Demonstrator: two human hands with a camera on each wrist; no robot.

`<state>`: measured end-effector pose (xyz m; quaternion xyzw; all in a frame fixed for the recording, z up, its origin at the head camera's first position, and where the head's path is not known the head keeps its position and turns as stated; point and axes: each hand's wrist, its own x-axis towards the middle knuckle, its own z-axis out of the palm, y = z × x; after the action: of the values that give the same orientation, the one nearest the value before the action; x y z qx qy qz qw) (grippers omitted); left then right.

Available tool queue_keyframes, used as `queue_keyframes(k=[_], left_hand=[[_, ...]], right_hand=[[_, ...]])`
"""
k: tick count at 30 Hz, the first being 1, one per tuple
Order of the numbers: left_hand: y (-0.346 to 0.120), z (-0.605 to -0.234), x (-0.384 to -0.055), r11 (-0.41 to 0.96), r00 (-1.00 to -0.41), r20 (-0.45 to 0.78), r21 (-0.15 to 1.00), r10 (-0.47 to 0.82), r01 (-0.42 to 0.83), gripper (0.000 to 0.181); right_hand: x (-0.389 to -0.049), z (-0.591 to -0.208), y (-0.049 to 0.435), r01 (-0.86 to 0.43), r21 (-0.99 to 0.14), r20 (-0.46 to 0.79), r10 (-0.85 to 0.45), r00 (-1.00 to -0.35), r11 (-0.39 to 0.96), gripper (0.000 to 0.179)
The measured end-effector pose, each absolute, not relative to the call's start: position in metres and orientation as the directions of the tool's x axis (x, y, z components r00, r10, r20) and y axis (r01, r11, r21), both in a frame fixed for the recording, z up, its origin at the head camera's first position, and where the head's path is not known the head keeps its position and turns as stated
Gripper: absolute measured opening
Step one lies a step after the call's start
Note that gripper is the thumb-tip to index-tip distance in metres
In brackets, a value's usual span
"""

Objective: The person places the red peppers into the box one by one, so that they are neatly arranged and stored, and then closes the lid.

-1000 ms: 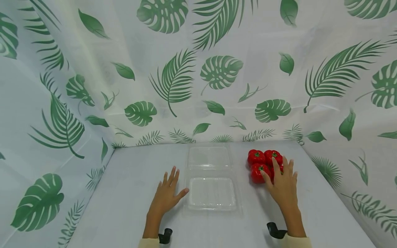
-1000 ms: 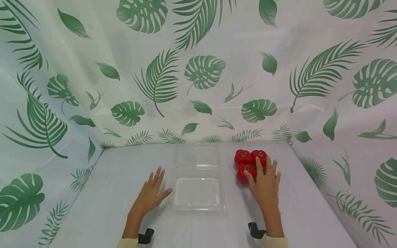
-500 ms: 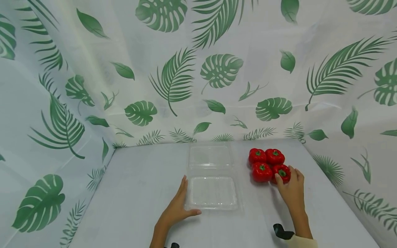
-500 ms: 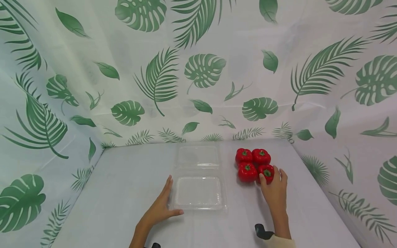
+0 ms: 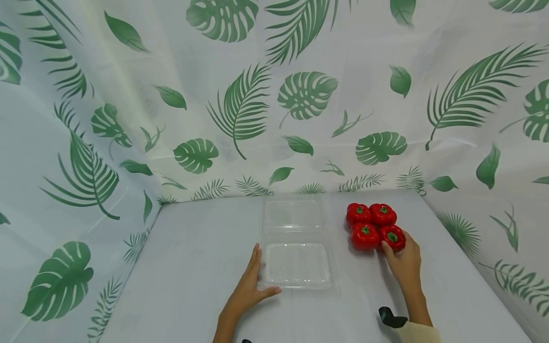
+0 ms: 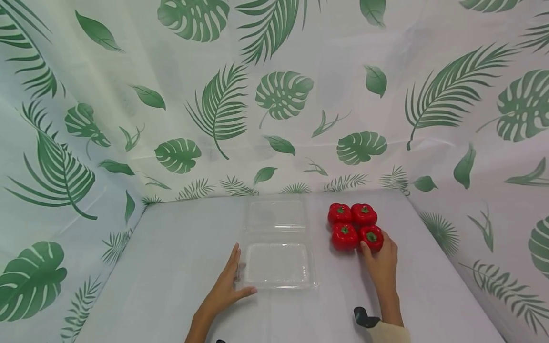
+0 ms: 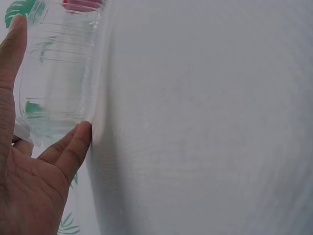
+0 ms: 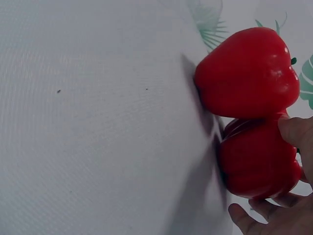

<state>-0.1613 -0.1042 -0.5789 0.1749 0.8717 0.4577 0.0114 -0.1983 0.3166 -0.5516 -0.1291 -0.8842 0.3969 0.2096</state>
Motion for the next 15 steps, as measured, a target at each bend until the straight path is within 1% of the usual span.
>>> queue_keyframes(k=[7,10,15], left_hand=[[-0.102,-0.5806,-0.16,0.49,-0.943,0.155,0.823,0.296,0.289,0.107],[-0.1012,-0.5809,-0.1596,0.49,-0.947,0.148,0.827,0.286,0.277,0.107],[-0.101,-0.5804,-0.1582,0.496,-0.948,0.14,0.825,0.285,0.271,0.107]], right_hand=[[-0.199,-0.5536,0.3181,0.121,-0.774,0.195,0.416,-0.888,0.622,0.078],[-0.2003,-0.5546,0.3199,0.132,-0.778,0.178,0.417,-0.892,0.614,0.082],[-0.2028,-0.5577,0.3226,0.134,-0.757,0.175,0.397,-0.901,0.639,0.087]])
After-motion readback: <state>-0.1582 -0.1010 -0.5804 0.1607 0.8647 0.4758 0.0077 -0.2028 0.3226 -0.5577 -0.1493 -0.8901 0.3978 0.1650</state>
